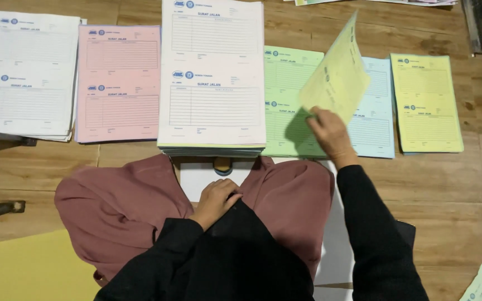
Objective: Sorting and stacking multi-colored paper forms into organized piles on the floor.
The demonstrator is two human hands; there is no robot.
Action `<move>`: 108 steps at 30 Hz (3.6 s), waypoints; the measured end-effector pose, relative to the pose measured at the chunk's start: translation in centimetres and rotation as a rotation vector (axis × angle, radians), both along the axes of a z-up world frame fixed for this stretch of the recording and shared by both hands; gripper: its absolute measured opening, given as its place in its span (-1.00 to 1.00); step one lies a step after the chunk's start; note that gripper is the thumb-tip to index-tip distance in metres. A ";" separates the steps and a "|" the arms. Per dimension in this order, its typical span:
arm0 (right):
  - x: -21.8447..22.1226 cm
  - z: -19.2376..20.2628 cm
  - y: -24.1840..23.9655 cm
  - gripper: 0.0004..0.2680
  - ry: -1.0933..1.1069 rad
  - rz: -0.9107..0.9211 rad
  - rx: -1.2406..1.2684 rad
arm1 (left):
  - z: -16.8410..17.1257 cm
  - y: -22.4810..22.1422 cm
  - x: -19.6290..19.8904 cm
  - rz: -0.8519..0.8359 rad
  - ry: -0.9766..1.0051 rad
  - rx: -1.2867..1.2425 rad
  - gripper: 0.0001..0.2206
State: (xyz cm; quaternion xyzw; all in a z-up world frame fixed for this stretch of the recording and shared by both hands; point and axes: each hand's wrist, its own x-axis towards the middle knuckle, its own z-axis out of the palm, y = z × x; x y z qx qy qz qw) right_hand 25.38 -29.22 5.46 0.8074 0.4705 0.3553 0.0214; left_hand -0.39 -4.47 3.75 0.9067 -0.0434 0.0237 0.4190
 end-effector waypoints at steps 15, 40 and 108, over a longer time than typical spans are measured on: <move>-3.0 -7.6 3.4 -0.92 0.321 0.139 -0.733 | -0.6 32.8 -0.7 0.504 0.058 0.802 -0.75; -8.2 -0.4 5.1 -0.84 1.137 -0.647 0.176 | -0.3 41.6 -3.4 0.845 0.055 1.058 -0.91; -16.6 6.7 12.2 -0.81 0.549 0.039 0.682 | 13.9 7.6 13.3 0.091 -0.894 0.497 -0.68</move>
